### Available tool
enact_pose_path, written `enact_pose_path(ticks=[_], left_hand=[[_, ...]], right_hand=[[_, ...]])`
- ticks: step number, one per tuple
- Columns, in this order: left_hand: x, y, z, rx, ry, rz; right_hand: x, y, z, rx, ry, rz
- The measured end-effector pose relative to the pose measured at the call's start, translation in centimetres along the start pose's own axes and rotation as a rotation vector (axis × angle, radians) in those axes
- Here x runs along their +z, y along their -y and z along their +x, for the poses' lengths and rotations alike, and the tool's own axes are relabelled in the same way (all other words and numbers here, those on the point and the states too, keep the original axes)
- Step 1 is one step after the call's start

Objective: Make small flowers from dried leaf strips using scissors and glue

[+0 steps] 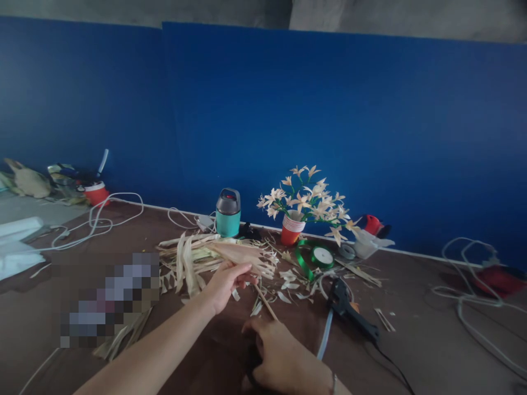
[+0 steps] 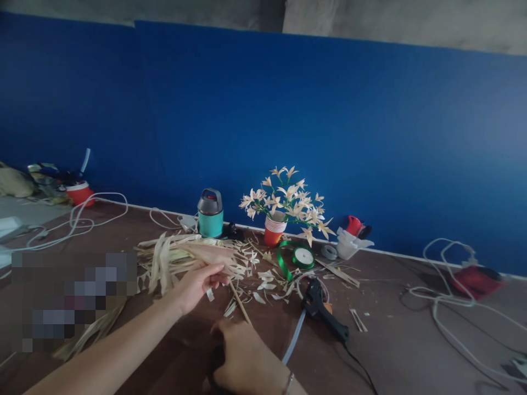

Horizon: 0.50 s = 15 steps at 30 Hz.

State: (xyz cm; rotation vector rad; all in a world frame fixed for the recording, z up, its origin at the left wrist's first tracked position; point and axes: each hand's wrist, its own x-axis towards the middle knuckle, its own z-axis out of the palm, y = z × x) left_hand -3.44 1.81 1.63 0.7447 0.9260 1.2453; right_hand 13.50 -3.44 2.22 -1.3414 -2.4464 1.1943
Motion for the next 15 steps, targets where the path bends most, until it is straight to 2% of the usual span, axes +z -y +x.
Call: enact_pose_path(ticks=[3, 5, 7, 10, 12, 15], left_hand=[[0.1, 0.0, -0.1, 0.001, 0.028, 0.024], [0.2, -0.1, -0.3, 0.013, 0.045, 0.041], [0.4, -0.1, -0.4, 0.021, 0.068, 0.063], [0.8, -0.1, -0.7, 0.001, 0.097, 0.074], [1.0, 0.0, -0.9, -0.025, 0.118, 0.072], [1.2, 0.2, -1.0, -0.033, 0.145, 0.086]], right_hand=[[-0.2, -0.8, 0.4, -0.03, 0.085, 0.225], [-0.8, -1.1, 0.9, 0.002, 0.078, 0.434], [-1.5, -1.4, 1.3, 0.08, -0.033, 0.726], [-2.7, -1.6, 1.7, 0.024, -0.176, 1.141], [-2.9, -1.8, 1.9, 0.002, -0.203, 1.258], [-2.5, -2.3, 2.2, 0.084, -0.301, 1.284]])
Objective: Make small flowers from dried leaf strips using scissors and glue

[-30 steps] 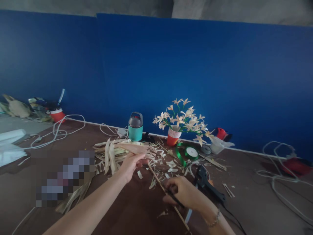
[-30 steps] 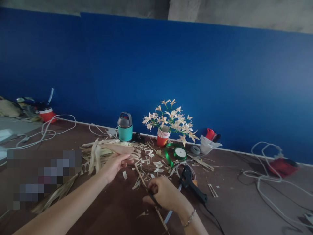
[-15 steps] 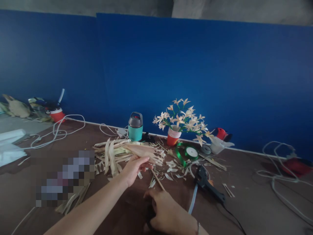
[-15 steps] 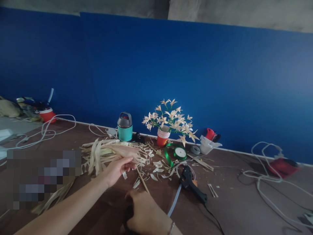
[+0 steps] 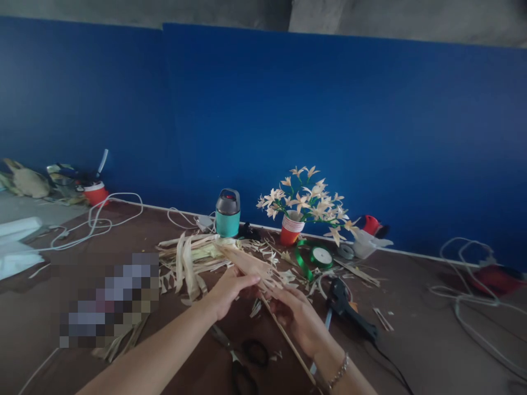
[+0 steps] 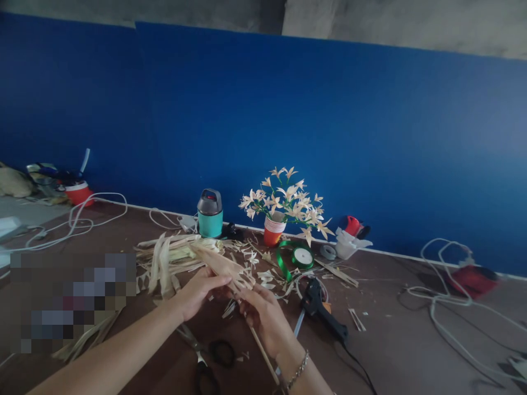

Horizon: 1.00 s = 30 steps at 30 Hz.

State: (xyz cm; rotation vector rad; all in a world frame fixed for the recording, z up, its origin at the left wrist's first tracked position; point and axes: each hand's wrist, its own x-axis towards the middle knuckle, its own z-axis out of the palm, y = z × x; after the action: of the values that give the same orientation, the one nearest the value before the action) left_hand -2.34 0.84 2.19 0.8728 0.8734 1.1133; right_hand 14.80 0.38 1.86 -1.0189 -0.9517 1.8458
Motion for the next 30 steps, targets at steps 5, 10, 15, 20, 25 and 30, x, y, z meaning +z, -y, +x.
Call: enact_pose_path(ticks=[5, 10, 15, 20, 25, 30], left_hand=[[0.3, 0.3, 0.0, 0.028, 0.015, 0.044], [0.2, 0.3, 0.1, 0.07, -0.05, 0.068], [-1.5, -0.6, 0.9, 0.107, -0.366, 0.004], [-2.3, -0.6, 1.4, 0.051, -0.529, -0.165], [-1.2, 0.0, 0.7, -0.041, -0.441, 0.1], [1.1, 0.6, -0.5, -0.06, -0.132, 0.313]], right_hand=[[0.2, -0.8, 0.5, -0.003, -0.125, -0.008], [0.3, -0.5, 0.4, -0.012, -0.198, -0.03], [-0.4, -0.1, 0.4, -0.085, -0.228, -0.094], [-0.6, -0.4, 0.6, -0.14, -0.187, -0.192], [-0.6, -0.8, 0.6, -0.339, -0.22, -0.513], [-0.3, -1.0, 0.0, -0.707, -0.15, -0.961]])
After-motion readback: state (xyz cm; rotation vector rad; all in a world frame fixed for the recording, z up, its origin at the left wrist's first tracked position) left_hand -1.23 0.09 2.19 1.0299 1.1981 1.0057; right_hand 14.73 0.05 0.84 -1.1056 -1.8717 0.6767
